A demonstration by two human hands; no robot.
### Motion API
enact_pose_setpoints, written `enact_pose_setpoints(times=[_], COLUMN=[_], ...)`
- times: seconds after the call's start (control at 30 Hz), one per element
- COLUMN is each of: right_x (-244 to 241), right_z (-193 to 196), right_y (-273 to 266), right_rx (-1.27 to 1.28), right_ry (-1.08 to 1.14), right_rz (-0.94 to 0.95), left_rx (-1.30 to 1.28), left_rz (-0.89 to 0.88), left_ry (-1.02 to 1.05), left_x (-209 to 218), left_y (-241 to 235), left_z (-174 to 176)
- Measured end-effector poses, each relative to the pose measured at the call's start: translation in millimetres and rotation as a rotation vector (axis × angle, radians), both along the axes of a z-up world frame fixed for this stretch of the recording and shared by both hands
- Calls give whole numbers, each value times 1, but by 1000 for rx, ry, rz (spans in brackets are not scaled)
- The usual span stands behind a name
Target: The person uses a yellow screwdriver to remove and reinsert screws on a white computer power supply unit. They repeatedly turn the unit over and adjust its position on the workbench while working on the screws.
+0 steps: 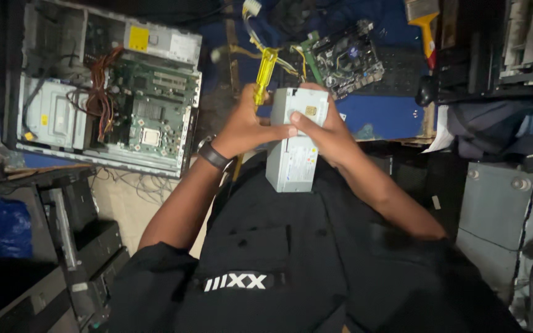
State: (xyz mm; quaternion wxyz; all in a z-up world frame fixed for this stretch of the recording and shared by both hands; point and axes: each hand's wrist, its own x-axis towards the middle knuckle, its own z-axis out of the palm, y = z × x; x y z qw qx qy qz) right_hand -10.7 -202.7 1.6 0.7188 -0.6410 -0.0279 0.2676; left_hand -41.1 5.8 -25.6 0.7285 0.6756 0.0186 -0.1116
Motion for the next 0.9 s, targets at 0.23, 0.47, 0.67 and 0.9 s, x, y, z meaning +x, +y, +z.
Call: enact_pose_setpoints(times=[0.23, 0.47, 0.67, 0.9], right_x=[-3, -6, -4, -1], right_z=[-11, -17, -18, -16], right_y=[-3, -5, -7, -9], right_rx=[17, 23, 18, 22], right_ry=[-18, -40, -20, 22], right_rz=[-34, -64, -51, -50], left_rx=[-55, -106, -83, -138], left_rz=[0, -21, -38, -42], left_ry=[-24, -10, -45, -3], left_x=[-3, -4, -1, 2], left_y=[-2, 1, 3, 5], left_z=[-6, -11, -21, -24])
